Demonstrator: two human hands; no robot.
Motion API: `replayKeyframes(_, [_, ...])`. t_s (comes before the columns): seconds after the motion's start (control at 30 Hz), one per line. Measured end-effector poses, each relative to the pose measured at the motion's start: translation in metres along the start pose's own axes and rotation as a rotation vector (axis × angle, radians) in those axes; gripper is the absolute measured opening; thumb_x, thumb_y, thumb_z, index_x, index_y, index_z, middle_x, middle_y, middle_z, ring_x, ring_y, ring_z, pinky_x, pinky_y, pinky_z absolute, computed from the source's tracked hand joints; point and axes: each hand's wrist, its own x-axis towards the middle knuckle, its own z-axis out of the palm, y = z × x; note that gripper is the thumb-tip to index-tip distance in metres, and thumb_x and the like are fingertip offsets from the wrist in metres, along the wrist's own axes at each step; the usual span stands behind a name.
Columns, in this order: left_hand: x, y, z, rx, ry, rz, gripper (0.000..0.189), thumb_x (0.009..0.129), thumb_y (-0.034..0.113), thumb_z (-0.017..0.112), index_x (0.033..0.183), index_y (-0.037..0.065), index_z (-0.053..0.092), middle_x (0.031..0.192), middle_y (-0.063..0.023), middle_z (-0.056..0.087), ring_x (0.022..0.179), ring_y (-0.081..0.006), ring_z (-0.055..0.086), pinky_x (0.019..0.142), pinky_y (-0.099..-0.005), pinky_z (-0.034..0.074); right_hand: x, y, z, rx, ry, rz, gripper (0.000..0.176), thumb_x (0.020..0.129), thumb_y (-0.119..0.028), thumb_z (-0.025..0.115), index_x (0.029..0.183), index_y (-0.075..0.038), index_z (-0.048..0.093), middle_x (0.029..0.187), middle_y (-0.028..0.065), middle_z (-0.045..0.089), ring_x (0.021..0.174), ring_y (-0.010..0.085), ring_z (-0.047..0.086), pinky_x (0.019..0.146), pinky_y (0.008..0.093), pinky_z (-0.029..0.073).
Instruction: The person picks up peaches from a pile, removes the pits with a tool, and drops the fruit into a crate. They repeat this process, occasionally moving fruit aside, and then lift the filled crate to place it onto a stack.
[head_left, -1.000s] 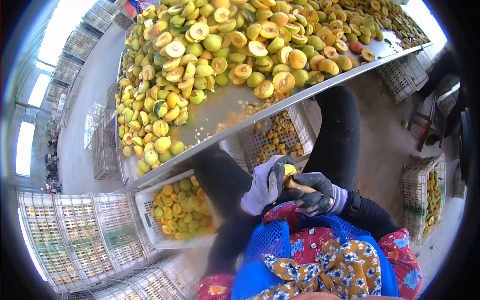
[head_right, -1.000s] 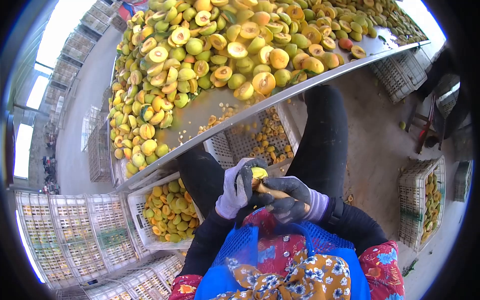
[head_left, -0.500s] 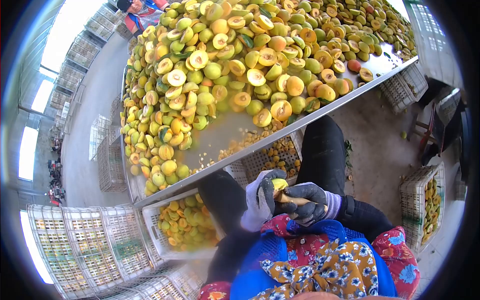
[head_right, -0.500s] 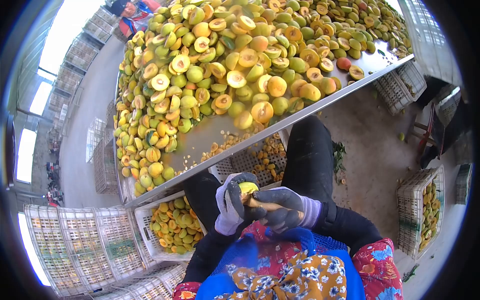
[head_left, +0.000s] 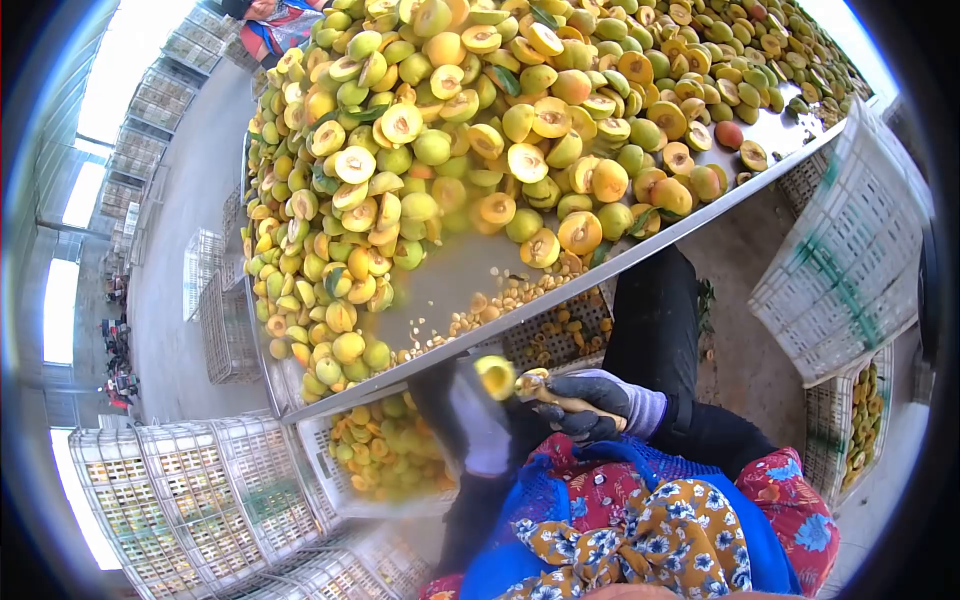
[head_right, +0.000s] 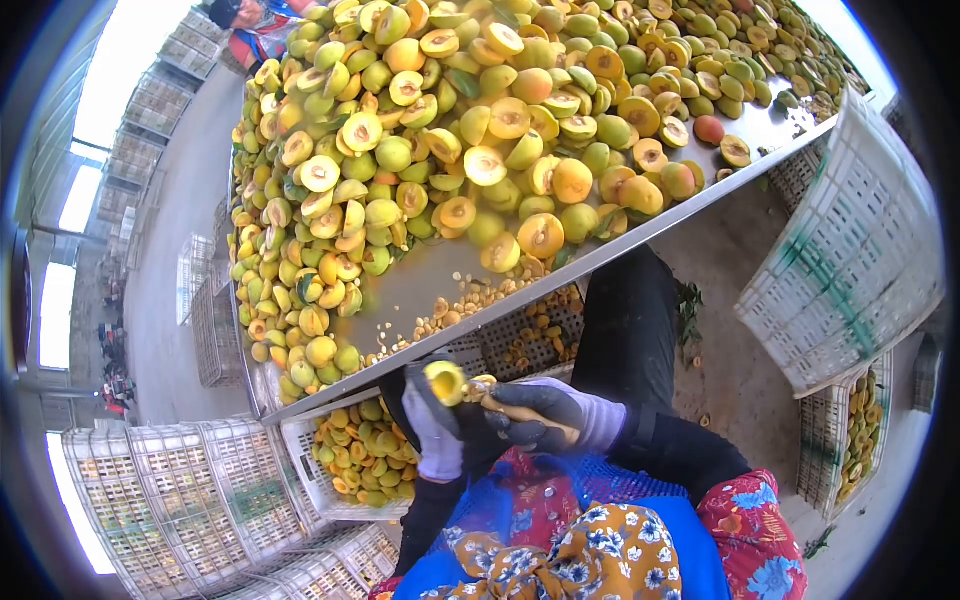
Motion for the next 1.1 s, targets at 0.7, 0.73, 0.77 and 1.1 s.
replayKeyframes(0.7, [0.114,0.045,0.135,0.414,-0.382,0.16,0.049,0.083,0.025,0.073,0.113,-0.006,0.051,0.103,-0.0235,0.061,0.098,-0.0335,0.06,0.087,-0.0404,0.048,-0.037,-0.002,-0.042,-0.405,0.378,-0.364,0.031,0.103,-0.031,0.049,0.118,-0.005,0.058,0.077,0.0011,0.061,0.065,0.0031,0.055,0.054,0.0167,0.041])
replayKeyframes(0.73, [0.114,0.04,0.134,0.341,-0.363,0.195,0.048,0.082,0.021,0.074,0.113,-0.006,0.049,0.102,-0.0211,0.061,0.097,-0.0306,0.06,0.086,-0.039,0.048,-0.035,-0.001,-0.038,-0.398,0.405,-0.392,0.031,0.103,-0.03,0.05,0.119,-0.005,0.058,0.077,0.001,0.061,0.064,0.0052,0.056,0.054,0.019,0.042])
replayKeyframes(0.77, [0.109,0.061,0.129,0.431,-0.442,0.165,0.045,0.081,0.012,0.073,0.115,-0.004,0.048,0.102,-0.0135,0.057,0.094,-0.0233,0.058,0.086,-0.0335,0.048,-0.033,0.001,-0.034,-0.392,0.432,-0.418,0.031,0.102,-0.029,0.051,0.12,-0.005,0.057,0.077,0.0009,0.061,0.062,0.0074,0.056,0.054,0.0213,0.044])
replayKeyframes(1.1, [0.061,0.104,0.059,-0.583,-0.497,-0.448,0.038,0.09,0.014,0.057,0.124,0.0,0.05,0.108,-0.0146,0.061,0.1,-0.0266,0.065,0.081,-0.0407,0.06,-0.026,-0.006,0.021,-1.564,0.741,-0.775,0.02,0.097,-0.018,0.056,0.099,0.001,0.05,0.07,0.0233,0.058,0.068,0.0429,0.062,0.057,0.0463,0.045])
